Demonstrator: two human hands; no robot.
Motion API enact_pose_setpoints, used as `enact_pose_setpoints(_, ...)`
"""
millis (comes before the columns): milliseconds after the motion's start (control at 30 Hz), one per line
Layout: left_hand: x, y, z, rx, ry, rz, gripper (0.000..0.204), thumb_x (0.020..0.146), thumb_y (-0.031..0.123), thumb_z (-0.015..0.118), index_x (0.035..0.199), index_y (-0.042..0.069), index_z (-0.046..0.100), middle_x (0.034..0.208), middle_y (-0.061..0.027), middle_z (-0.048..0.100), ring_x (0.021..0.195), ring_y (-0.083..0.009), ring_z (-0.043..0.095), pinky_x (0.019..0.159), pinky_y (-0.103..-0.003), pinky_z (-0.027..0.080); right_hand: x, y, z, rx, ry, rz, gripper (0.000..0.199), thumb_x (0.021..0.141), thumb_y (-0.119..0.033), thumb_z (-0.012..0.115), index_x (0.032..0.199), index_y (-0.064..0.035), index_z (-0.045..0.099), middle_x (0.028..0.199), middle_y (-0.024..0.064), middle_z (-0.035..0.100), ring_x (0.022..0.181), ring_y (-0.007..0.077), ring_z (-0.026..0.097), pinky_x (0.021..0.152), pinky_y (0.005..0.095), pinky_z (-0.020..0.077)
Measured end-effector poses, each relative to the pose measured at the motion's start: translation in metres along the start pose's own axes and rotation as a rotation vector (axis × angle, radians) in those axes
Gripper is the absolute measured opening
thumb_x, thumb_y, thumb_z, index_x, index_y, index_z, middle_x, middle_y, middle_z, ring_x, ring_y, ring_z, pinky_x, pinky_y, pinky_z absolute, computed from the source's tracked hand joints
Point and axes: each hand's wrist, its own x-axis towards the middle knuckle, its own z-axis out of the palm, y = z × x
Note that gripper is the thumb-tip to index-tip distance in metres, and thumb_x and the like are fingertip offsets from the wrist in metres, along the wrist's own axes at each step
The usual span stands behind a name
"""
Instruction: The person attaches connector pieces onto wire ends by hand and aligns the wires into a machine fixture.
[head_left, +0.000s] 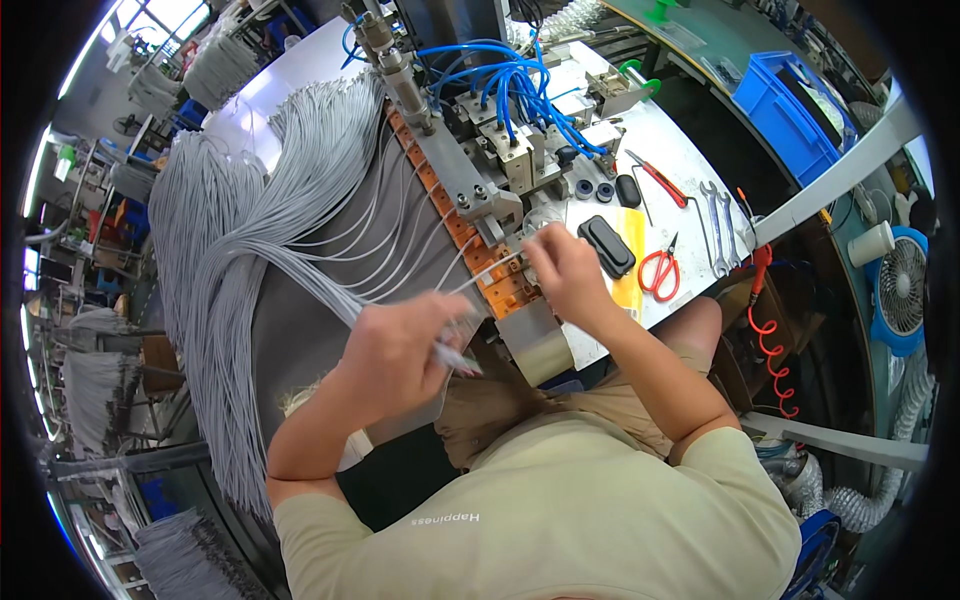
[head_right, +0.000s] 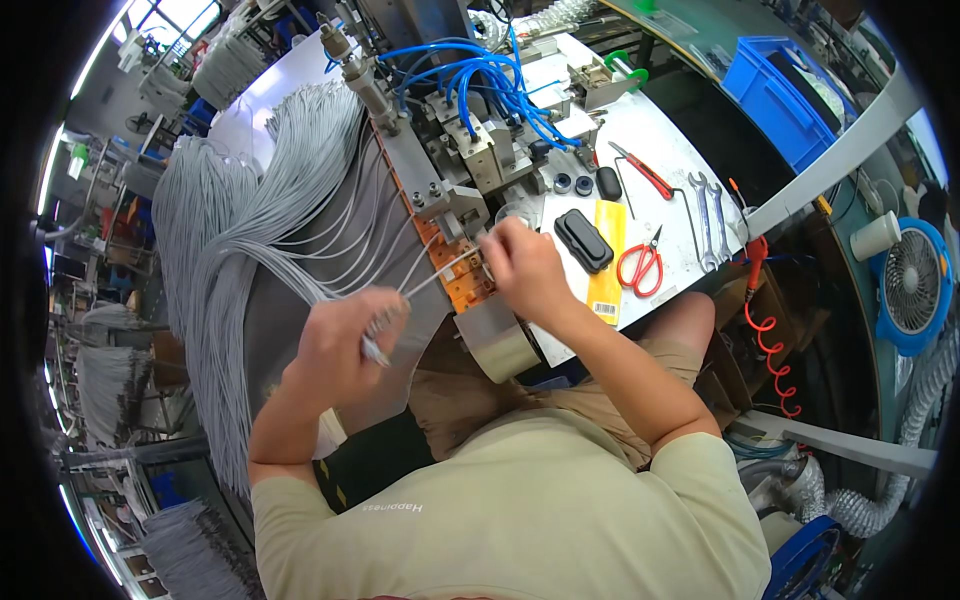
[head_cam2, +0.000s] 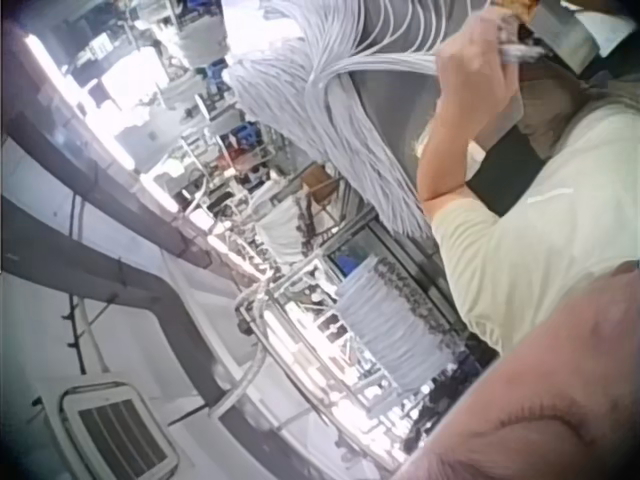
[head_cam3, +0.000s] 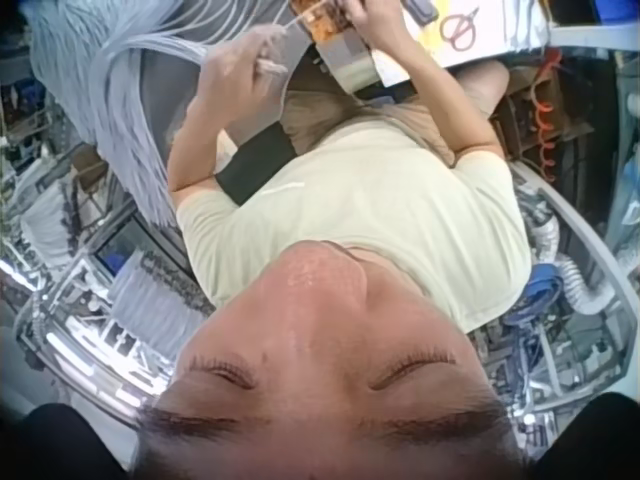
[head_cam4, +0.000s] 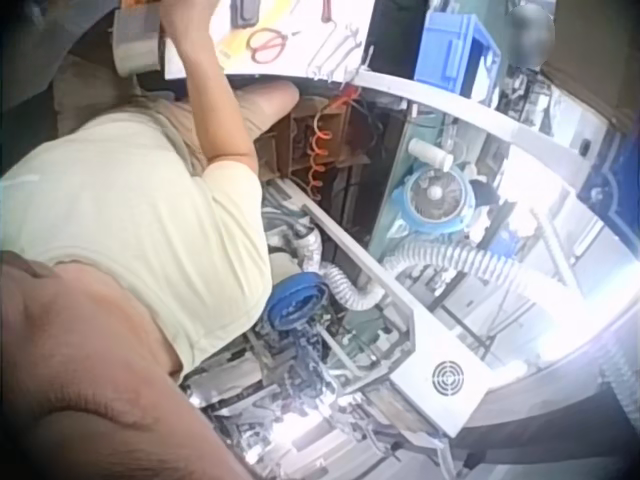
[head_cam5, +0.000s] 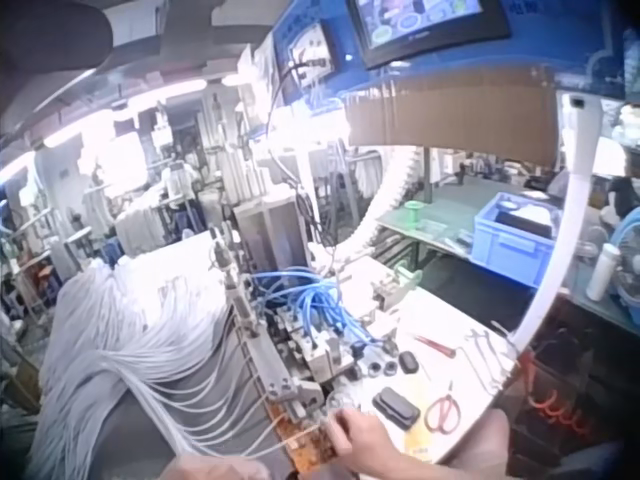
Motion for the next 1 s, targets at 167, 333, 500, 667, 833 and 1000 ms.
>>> enact_pose_setpoints(167, -0.007, -0.02, 0.015, -0.096, -0.375, 0.206, 0.022, 0.088, 0.017, 0.07, 0.105, 0.004, 0.065, 0.08, -0.0086, 0.066, 0.076, -0.0265, 0.066, 0.069, -0.037, 0.052, -0.004, 0.014, 0.013, 0.429, -0.033, 0.465, 0.019, 0.095, -0.017, 0.066, 0.087, -0.0034, 0.055, 0.065, -0.0024, 0.051, 0.059, 0.0069, 0.045, 0.055, 0.0255, 0.0357)
enact_pose_setpoints(333, 0.001, -0.043, 0.033, -0.105, -0.572, 0.162, 0.025, 0.084, 0.023, 0.073, 0.102, 0.007, 0.067, 0.085, -0.0072, 0.065, 0.085, -0.0274, 0.064, 0.074, -0.038, 0.052, 0.011, 0.015, 0.003, 0.508, -0.189, 0.541, 0.02, 0.096, -0.018, 0.064, 0.086, -0.0038, 0.055, 0.065, -0.005, 0.048, 0.06, 0.0029, 0.043, 0.05, 0.023, 0.0326)
enact_pose_setpoints(500, 0.001, -0.045, 0.033, -0.07, -0.75, 0.188, 0.021, 0.085, 0.023, 0.073, 0.099, 0.008, 0.069, 0.093, -0.0082, 0.066, 0.086, -0.0286, 0.064, 0.075, -0.038, 0.051, 0.009, 0.023, 0.008, 0.618, -0.24, 0.685, 0.019, 0.096, -0.018, 0.063, 0.085, -0.0054, 0.055, 0.066, -0.0044, 0.051, 0.058, 0.0027, 0.045, 0.048, 0.0228, 0.031)
enact_pose_setpoints(667, -0.005, -0.036, 0.031, -0.057, -0.703, 0.161, 0.021, 0.082, 0.021, 0.076, 0.098, 0.009, 0.07, 0.102, -0.0072, 0.067, 0.09, -0.0276, 0.064, 0.077, -0.036, 0.051, 0.003, 0.022, 0.011, 0.742, -0.188, 0.715, 0.018, 0.097, -0.019, 0.061, 0.087, -0.0048, 0.055, 0.063, -0.0002, 0.053, 0.053, 0.0077, 0.048, 0.047, 0.0265, 0.034)
enact_pose_setpoints(833, -0.027, -0.052, -0.007, 0.065, -0.391, 0.111, 0.034, 0.074, 0.024, 0.081, 0.105, 0.015, 0.07, 0.101, -0.0034, 0.066, 0.095, -0.025, 0.062, 0.082, -0.037, 0.05, 0.007, 0.013, -0.036, -0.02, -0.153, 0.19, 0.017, 0.093, -0.017, 0.067, 0.095, -0.0037, 0.057, 0.062, 0.0103, 0.053, 0.051, 0.0242, 0.053, 0.05, 0.037, 0.0405)
enact_pose_setpoints(1000, -0.076, -0.053, -0.036, 0.225, -0.338, -0.118, 0.035, 0.07, 0.026, 0.083, 0.099, 0.014, 0.068, 0.097, -0.0028, 0.065, 0.094, -0.0256, 0.06, 0.084, -0.038, 0.047, 0.038, -0.093, -0.155, -0.211, -0.1, -0.646, 0.022, 0.073, -0.008, 0.079, 0.089, -0.0053, 0.063, 0.06, 0.0011, 0.046, 0.046, 0.0173, 0.041, 0.045, 0.0292, 0.0285)
